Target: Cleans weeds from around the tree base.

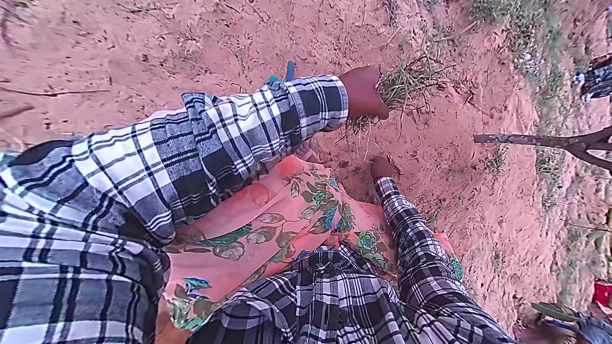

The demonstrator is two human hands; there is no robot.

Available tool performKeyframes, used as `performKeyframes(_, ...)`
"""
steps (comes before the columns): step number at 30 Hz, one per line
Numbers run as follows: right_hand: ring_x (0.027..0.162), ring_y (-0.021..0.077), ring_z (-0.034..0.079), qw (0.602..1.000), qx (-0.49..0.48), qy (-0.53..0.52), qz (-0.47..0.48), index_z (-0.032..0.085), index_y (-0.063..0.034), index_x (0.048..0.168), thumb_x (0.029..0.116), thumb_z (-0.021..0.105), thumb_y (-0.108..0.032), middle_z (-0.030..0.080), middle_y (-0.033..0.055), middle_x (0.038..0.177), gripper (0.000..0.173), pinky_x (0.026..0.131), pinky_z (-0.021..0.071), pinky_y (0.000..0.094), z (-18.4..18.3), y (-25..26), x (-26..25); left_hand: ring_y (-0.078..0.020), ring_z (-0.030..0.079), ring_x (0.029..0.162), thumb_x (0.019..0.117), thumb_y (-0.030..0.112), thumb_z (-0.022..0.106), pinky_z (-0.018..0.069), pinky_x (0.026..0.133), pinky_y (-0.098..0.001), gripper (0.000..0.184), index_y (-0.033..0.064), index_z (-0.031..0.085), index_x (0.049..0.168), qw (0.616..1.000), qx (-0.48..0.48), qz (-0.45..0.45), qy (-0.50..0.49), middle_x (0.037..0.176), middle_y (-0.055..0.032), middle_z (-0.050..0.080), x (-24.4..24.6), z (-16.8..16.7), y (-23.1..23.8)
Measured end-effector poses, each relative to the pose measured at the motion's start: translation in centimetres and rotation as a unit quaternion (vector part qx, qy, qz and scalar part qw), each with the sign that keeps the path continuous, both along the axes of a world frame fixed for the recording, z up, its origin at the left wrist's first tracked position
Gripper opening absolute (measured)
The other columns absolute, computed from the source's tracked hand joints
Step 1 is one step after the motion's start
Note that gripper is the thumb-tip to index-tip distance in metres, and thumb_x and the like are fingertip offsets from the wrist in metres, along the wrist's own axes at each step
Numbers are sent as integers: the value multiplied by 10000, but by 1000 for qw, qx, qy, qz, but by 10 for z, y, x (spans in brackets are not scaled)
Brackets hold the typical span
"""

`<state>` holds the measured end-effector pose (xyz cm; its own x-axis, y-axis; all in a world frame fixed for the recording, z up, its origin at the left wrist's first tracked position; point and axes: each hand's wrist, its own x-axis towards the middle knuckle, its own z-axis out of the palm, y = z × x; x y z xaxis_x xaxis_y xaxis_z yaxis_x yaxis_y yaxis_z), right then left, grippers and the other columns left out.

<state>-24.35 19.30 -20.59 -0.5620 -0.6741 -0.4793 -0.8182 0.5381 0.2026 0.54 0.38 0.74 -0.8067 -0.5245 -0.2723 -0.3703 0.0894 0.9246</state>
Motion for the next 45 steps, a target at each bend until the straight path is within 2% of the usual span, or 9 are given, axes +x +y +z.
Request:
performKeyframes(5, 1221, 430, 640, 996, -66, -28, -53, 658, -7, 1279, 1056, 507, -192, 668, 241, 1300, 327, 1001, 499, 640, 45, -27, -23, -302, 683, 1056, 893, 260, 805, 528, 944, -558, 437, 8, 652, 1216, 999, -11, -4, -34, 1120, -181, 704, -2, -5, 0)
performKeyframes(9, 1206, 455, 638, 994, 44, -100, 25, 684, 47, 1201, 1025, 562, -130, 669, 275, 1267, 278, 1013, 492, 653, 9, -3, -5, -326, 679, 1004, 893, 269, 806, 527, 897, -580, 402, -20, 659, 1130, 999, -16, -3, -52, 1054, -197, 697, -4, -5, 3)
performKeyframes(14, 1248, 442, 629, 980, 89, -136, 113, 574, -192, 1476, 971, 544, 29, 560, 147, 1509, 553, 953, 527, 691, -55, 33, 17, -284, 686, 1079, 882, 239, 813, 537, 961, -539, 468, 26, 636, 1259, 1000, -8, -5, -15, 1146, -167, 706, -5, -4, 5)
performKeyframes(18, 1220, 446, 642, 972, 127, -134, 147, 447, -248, 1578, 1024, 517, -34, 597, 152, 1464, 598, 934, 534, 683, -72, 44, 38, -299, 682, 1075, 886, 256, 810, 530, 953, -554, 481, 20, 633, 1265, 999, -17, -5, -32, 1140, -177, 704, -4, -6, 0)
performKeyframes(24, 1206, 445, 641, 965, 173, -120, 154, 663, -177, 1355, 1005, 587, -149, 650, 172, 1371, 359, 925, 526, 700, -78, 43, 43, -272, 686, 1108, 879, 231, 816, 537, 981, -531, 506, 47, 622, 1309, 1000, -11, -9, -12, 1176, -155, 709, -4, -8, 1)
performKeyframes(31, 1182, 439, 659, 999, 45, -16, 15, 657, -92, 1325, 1025, 517, -171, 681, 218, 1289, 341, 933, 528, 667, -8, 4, -7, -302, 685, 1043, 879, 239, 817, 536, 932, -552, 447, 6, 647, 1221, 1000, -9, -1, -18, 1110, -183, 703, -2, -2, 1)
performKeyframes(34, 1177, 448, 661, 998, 23, 0, -57, 651, -84, 1315, 1017, 519, -177, 687, 233, 1273, 339, 918, 521, 692, 9, 1, -29, -314, 679, 1076, 882, 225, 813, 529, 952, -560, 479, 21, 629, 1274, 1000, -13, -5, -18, 1142, -187, 699, -1, -2, 1)
performKeyframes(41, 1177, 443, 657, 979, 199, -37, -19, 718, -19, 1164, 1028, 574, -287, 690, 244, 1246, 334, 921, 510, 701, -26, 25, -2, -296, 672, 1146, 880, 193, 812, 521, 1004, -549, 574, 75, 581, 1392, 1000, -6, -9, -1, 1227, -167, 694, -3, -4, 3)
performKeyframes(45, 1136, 434, 673, 976, 212, -23, -45, 740, -18, 1093, 983, 622, -350, 708, 235, 1205, 370, 879, 526, 686, -45, 31, 25, -284, 679, 1116, 885, 177, 806, 527, 988, -535, 536, 69, 598, 1367, 1000, 1, -2, -3, 1207, -161, 698, -1, -3, 3)
